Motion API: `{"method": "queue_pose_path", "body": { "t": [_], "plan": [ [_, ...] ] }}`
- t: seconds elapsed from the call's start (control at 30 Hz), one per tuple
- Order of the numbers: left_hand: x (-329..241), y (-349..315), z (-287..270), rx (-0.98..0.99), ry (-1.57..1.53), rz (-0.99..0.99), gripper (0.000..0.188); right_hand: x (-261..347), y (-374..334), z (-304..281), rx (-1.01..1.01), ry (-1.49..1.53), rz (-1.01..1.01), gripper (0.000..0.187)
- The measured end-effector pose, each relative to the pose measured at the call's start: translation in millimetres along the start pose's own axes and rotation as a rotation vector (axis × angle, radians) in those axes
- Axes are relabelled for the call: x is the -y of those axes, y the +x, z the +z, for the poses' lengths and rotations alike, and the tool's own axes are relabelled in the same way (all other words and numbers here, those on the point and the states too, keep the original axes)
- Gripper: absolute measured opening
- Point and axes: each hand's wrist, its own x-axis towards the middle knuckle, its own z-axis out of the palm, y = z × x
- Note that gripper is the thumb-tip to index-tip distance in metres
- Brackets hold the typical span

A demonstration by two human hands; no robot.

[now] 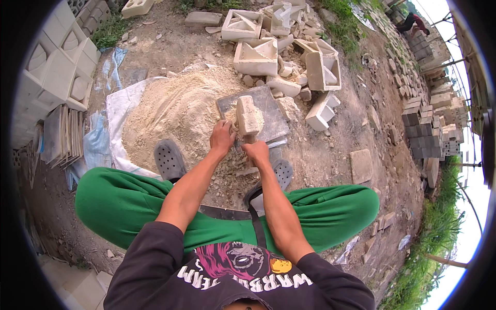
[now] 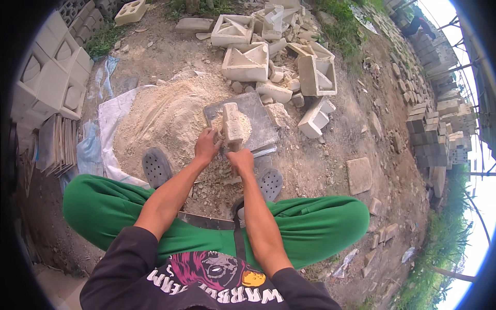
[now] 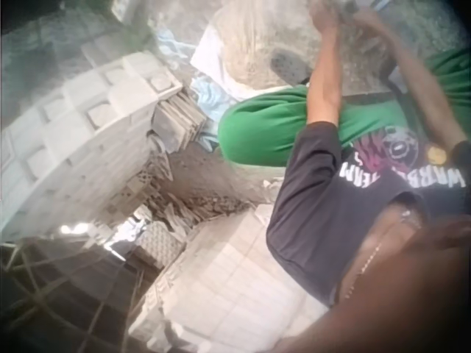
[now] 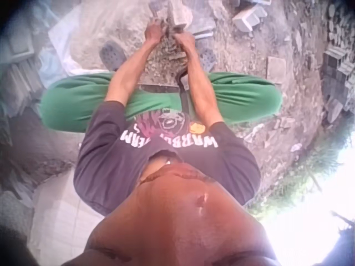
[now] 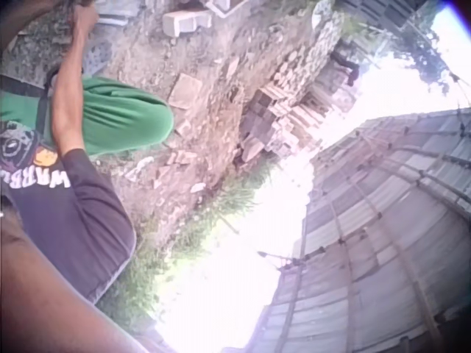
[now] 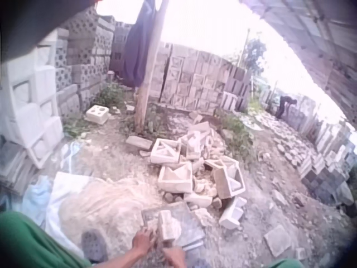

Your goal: The person breaks a concrete block into smaller pieces by hitting it with another concrete block while sitting on the ground.

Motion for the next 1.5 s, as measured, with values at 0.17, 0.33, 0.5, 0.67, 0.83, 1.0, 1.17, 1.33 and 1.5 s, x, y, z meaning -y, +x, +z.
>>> {"method": "queue_pose_path", "body": {
  "t": [0.17,0.33,0.5,0.67,0.83,1.0,1.17,1.33,1.5],
  "plan": [
    [4.5,-4.1,-0.3,0.030,-0.028,-0.019,0.048,-3.0,6.4,-23.3,-0.116,0.249,0.045,0.036],
    [8.7,-24.0,10.5,-0.180,0.032,0.045,0.050,-32.9,19.6,-26.1,-0.074,0.247,0.225,0.053],
    [2.4,-26.5,24.9,-0.151,0.010,0.038,0.047,-42.5,16.2,-17.0,-0.001,0.181,0.315,0.052],
    [-6.4,-2.8,25.9,-0.078,-0.019,0.049,0.046,-24.6,5.1,-33.2,0.060,0.224,0.288,0.052],
    [-2.5,8.4,21.9,-0.103,-0.026,0.103,0.046,16.8,-9.2,-47.0,-0.063,0.268,0.099,0.045],
    [6.0,-2.9,25.5,-0.201,-0.049,0.146,0.047,56.1,-22.7,-63.5,-0.263,0.274,-0.251,0.031],
    [6.0,-3.5,22.1,-0.146,-0.026,0.116,0.045,11.5,-17.3,-0.7,-0.171,0.202,-0.189,0.037],
    [10.9,-6.1,13.9,-0.087,-0.038,0.062,0.040,22.4,-22.3,-20.1,-0.058,0.042,0.031,0.047],
    [4.4,-9.0,13.7,-0.106,-0.027,0.073,0.042,42.3,-14.9,-46.6,-0.287,0.252,-0.222,0.029]
  ]
}}
